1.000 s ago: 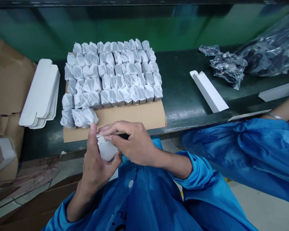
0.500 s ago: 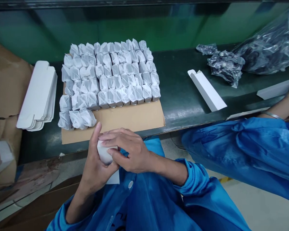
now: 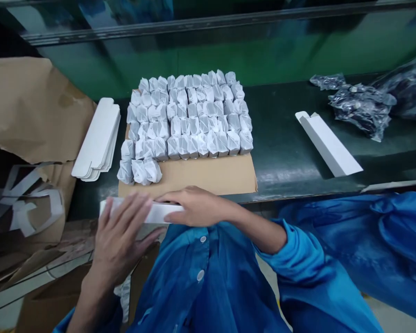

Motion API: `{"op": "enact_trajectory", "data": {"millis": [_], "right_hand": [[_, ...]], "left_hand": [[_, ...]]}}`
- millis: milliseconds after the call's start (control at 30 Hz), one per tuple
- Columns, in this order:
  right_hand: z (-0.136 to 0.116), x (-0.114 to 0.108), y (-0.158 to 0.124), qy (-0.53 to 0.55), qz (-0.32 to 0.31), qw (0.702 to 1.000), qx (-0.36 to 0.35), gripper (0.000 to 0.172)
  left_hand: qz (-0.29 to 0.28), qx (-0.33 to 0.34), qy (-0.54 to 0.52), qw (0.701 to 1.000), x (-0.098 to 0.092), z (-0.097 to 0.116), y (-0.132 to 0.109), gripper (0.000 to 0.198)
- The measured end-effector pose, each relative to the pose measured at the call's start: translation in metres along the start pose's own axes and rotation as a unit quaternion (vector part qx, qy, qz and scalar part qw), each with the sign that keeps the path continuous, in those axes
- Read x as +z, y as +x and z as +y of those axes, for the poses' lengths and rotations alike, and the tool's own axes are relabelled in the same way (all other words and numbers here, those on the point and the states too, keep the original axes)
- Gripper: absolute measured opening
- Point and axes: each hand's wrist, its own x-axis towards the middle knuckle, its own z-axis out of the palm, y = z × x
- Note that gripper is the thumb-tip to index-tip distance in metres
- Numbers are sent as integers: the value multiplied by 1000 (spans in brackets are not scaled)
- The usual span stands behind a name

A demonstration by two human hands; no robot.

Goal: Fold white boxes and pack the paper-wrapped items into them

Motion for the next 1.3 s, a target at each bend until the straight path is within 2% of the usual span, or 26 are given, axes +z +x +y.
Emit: {"op": "enact_trajectory", "data": {"millis": [33,67,167,233,333,400,467,600,633,700,800,900,1000,1067,1200,1233,1300], "right_hand": [[-1,-5,10,-33,4,999,-2,36],[-1,-8,21,-76,40,996,14,36],[1,-7,55,-230,182,950,106,45],[5,-1,75,-303,194,926,111,47],[12,6,82,-338,202,914,97,31],[19,8,66,-343,221,905,119,22],[30,7,36,-372,253,883,134,26],[62,3,-35,-481,327,802,138,36],[68,3,-49,-496,329,790,147,37],[76,2,-65,-505,318,786,160,37],[74,-2,-67,-493,298,803,153,33],[67,-8,-57,-466,289,823,148,27],[65,-16,-53,-412,303,849,132,25],[66,-21,-55,-362,347,858,111,23],[65,-26,-67,-211,512,830,62,24],[65,-27,-70,-142,536,830,54,26],[65,-28,-79,11,526,848,56,30]], "left_hand": [[-40,33,17,998,-3,-6,-4,67],[-60,51,29,996,-5,-12,-8,59],[-57,46,50,996,-8,-27,-20,52],[-62,23,49,997,-9,-34,-29,52],[-69,-5,30,997,-9,-37,-38,55],[-62,-8,20,998,-5,-35,-37,57],[-51,-3,20,999,3,-29,-29,57],[-40,22,10,999,30,-9,-2,56],[-46,24,4,999,36,-4,5,55],[-65,27,-16,997,45,4,17,54],[-99,35,-34,994,47,6,27,50],[-134,38,-18,990,43,-5,33,48],[-128,23,5,992,42,-19,37,50],[-118,21,16,993,45,-26,41,52],[-82,16,32,996,54,-27,43,56],[-74,14,34,997,54,-26,43,57],[-66,15,29,997,53,-24,39,61]]}}
